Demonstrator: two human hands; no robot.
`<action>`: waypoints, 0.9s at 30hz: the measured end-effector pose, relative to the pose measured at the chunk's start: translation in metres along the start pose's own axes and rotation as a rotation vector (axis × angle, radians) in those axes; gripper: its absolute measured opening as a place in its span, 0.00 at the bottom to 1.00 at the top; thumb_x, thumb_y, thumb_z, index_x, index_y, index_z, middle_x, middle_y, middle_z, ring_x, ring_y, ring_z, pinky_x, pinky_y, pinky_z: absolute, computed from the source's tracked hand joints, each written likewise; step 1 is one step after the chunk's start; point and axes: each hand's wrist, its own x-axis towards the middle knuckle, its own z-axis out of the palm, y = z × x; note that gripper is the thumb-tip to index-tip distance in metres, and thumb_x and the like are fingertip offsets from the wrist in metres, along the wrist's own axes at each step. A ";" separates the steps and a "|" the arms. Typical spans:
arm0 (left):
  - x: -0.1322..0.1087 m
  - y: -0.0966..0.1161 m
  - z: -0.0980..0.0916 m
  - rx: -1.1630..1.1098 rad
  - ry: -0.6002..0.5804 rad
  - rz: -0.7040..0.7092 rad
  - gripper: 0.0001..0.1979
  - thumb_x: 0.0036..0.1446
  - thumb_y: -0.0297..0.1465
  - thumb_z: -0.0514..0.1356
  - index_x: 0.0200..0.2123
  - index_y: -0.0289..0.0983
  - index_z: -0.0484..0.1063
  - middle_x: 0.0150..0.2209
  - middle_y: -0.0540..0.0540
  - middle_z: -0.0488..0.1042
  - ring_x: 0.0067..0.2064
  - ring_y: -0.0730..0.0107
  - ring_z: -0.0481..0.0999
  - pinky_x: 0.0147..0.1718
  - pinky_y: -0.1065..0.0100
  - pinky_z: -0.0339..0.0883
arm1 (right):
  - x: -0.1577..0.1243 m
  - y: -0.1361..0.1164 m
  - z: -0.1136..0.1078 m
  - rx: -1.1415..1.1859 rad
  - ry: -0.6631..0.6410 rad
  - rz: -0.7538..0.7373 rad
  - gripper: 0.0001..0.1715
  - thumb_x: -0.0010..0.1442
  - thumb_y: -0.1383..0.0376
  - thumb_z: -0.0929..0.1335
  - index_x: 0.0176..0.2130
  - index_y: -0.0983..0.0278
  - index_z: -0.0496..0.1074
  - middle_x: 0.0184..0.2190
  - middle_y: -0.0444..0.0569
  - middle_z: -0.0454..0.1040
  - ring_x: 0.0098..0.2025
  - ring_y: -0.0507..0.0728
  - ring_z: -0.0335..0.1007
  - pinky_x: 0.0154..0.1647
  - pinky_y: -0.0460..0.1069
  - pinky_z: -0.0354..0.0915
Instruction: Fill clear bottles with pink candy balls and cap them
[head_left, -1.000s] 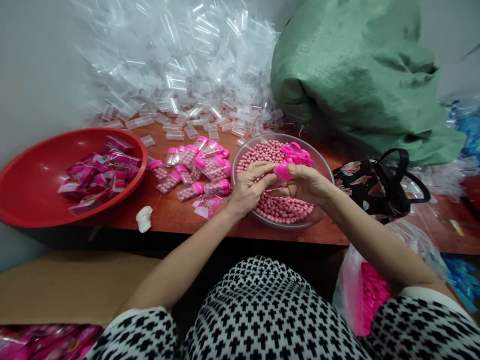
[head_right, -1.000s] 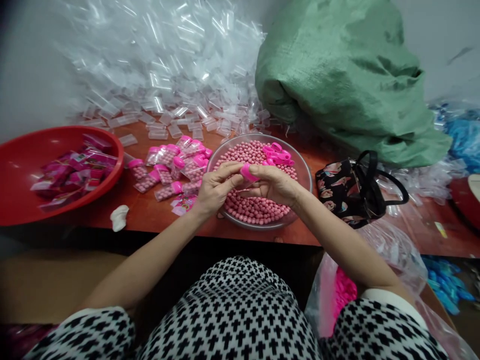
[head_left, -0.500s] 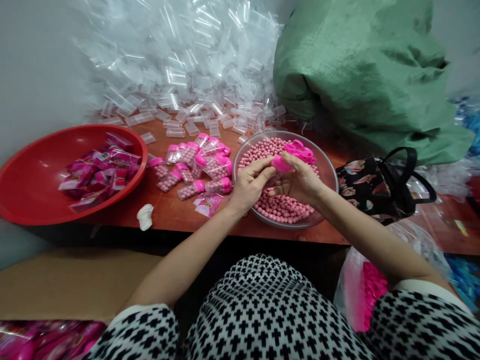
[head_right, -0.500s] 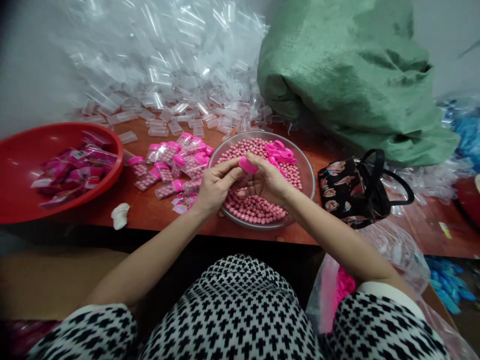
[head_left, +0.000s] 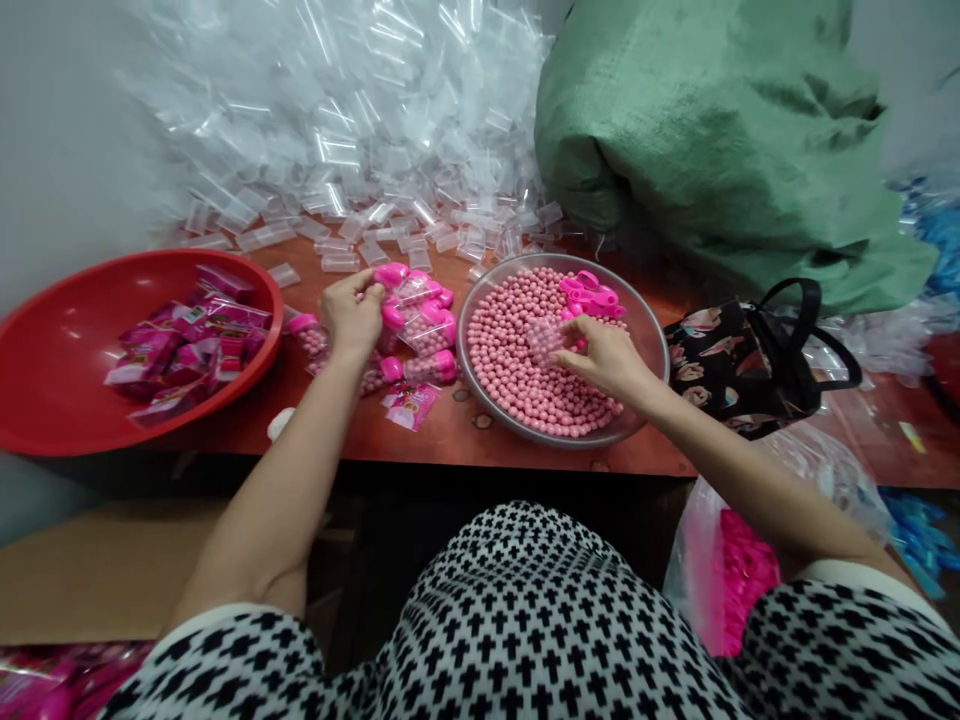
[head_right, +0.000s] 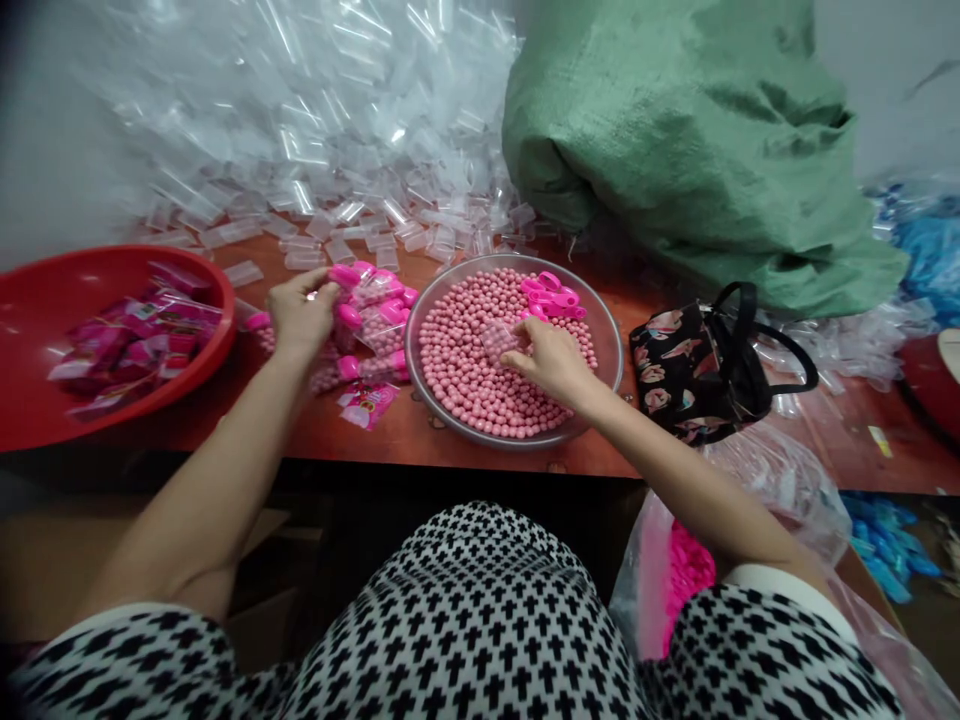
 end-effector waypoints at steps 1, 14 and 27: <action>-0.001 0.000 0.002 0.037 0.017 0.003 0.14 0.53 0.31 0.72 0.42 0.33 0.78 0.42 0.55 0.81 0.58 0.56 0.69 0.64 0.55 0.48 | 0.002 -0.002 0.005 -0.019 0.000 0.003 0.20 0.57 0.60 0.74 0.46 0.66 0.73 0.40 0.54 0.81 0.44 0.63 0.76 0.45 0.54 0.65; -0.112 0.119 0.078 -0.137 -0.615 0.154 0.16 0.53 0.36 0.69 0.45 0.38 0.81 0.43 0.44 0.82 0.43 0.59 0.80 0.47 0.60 0.73 | 0.001 0.004 0.011 0.702 -0.026 0.035 0.20 0.50 0.54 0.76 0.34 0.61 0.67 0.29 0.42 0.72 0.31 0.54 0.71 0.32 0.50 0.68; -0.133 0.127 0.104 -0.660 -0.891 -0.458 0.22 0.42 0.35 0.77 0.41 0.37 0.78 0.42 0.45 0.80 0.42 0.65 0.80 0.40 0.65 0.77 | -0.010 0.039 -0.012 -0.319 -0.428 -0.217 0.04 0.56 0.70 0.72 0.34 0.63 0.78 0.33 0.53 0.81 0.35 0.59 0.75 0.37 0.49 0.63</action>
